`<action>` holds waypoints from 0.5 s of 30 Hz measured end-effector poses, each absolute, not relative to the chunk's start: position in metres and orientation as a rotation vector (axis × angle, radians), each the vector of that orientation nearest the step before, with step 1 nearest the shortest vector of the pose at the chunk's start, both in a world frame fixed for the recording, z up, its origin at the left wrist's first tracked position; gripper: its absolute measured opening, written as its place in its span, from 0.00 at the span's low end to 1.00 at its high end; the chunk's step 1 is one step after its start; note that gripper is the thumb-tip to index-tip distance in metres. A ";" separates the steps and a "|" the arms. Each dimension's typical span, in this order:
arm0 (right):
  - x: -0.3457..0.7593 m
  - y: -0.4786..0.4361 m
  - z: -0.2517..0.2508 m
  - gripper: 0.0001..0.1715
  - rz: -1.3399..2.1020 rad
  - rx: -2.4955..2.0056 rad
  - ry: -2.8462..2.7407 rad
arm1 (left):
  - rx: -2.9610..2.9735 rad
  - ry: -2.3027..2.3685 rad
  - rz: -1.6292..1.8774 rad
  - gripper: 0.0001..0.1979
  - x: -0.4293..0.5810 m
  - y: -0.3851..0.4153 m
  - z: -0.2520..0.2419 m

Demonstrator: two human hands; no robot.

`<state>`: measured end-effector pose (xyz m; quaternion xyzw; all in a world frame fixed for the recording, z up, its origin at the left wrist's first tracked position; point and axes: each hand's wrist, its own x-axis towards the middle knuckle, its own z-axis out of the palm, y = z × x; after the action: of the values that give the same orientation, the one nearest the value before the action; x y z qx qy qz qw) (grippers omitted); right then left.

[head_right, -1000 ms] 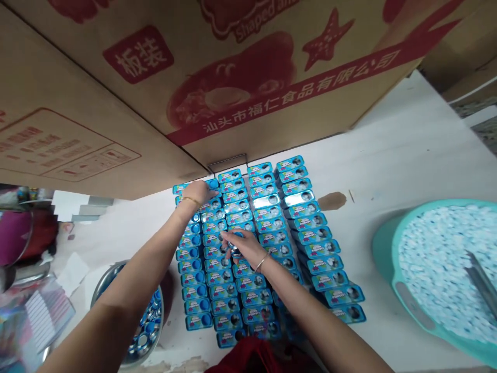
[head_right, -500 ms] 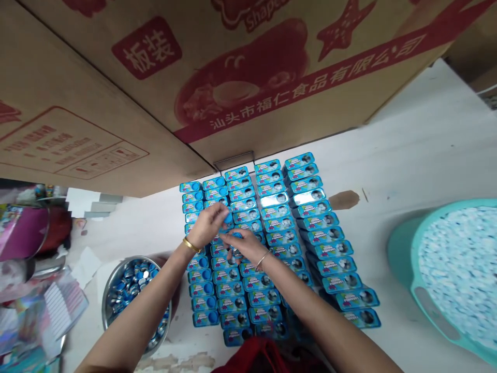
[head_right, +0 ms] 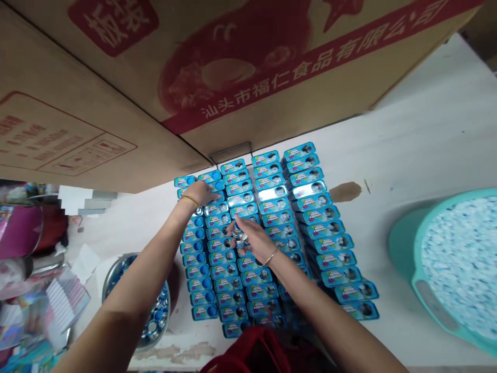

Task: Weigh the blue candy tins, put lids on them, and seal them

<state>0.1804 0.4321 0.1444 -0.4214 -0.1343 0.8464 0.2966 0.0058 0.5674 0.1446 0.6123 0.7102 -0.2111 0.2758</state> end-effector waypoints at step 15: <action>0.165 0.424 0.143 0.25 2.132 -1.368 -0.350 | 1.590 1.331 0.439 0.03 0.028 0.441 0.172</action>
<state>0.1654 0.4244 0.1432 -0.5123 -0.1312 0.7983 0.2882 0.0278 0.4408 0.1716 0.6542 0.5479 0.1808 0.4890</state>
